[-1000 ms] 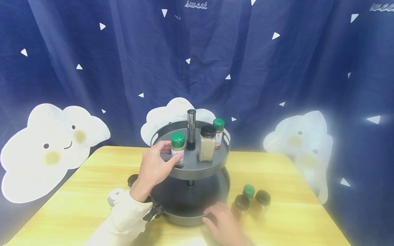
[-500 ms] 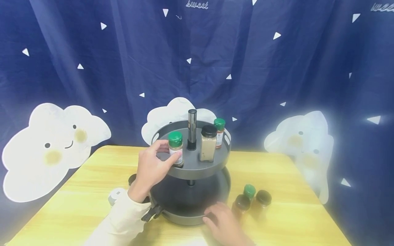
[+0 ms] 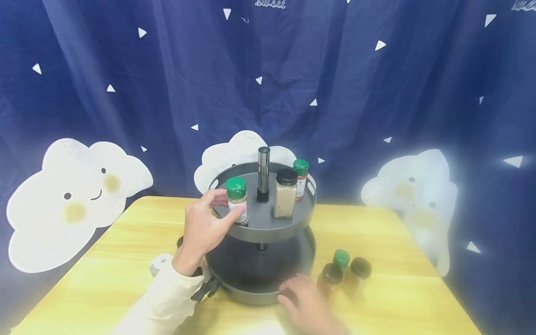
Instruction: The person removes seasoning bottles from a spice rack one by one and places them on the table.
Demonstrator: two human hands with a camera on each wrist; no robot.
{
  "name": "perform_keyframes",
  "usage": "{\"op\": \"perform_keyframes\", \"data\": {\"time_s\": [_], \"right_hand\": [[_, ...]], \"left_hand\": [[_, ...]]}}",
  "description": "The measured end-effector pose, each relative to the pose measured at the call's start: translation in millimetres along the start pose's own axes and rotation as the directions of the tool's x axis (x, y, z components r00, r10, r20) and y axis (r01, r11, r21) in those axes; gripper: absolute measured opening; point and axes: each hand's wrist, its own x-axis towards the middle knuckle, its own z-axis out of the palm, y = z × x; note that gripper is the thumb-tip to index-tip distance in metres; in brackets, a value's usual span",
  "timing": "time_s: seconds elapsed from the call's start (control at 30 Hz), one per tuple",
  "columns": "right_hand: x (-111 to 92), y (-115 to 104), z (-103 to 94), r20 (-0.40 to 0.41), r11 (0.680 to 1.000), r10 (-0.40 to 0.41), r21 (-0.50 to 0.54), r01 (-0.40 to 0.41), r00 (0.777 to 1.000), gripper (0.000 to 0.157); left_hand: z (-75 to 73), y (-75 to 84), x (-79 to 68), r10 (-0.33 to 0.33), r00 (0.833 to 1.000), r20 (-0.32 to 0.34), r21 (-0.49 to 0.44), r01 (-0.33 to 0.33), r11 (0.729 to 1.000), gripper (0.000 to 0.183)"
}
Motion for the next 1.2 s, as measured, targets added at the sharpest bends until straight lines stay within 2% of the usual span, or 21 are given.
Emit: {"op": "perform_keyframes", "data": {"time_s": [0.47,0.93,1.2], "right_hand": [[2.4,-2.9,-6.8,0.035,0.999,0.018,-0.028,-0.017,0.999,0.016],[0.2,-4.4,-12.8,0.052,0.998,0.046,-0.054,-0.043,0.998,0.016],[0.2,-2.8,-13.6,0.051,1.000,0.022,-0.016,-0.021,0.998,0.017]], "left_hand": [[0.3,1.1,-0.6,0.034,0.999,-0.032,-0.006,-0.034,0.999,0.036],[-3.3,4.1,0.6,0.067,0.996,-0.055,-0.056,-0.071,0.996,0.035],[-6.4,5.9,1.7,0.059,0.996,-0.073,-0.068,-0.064,0.996,0.035]]}}
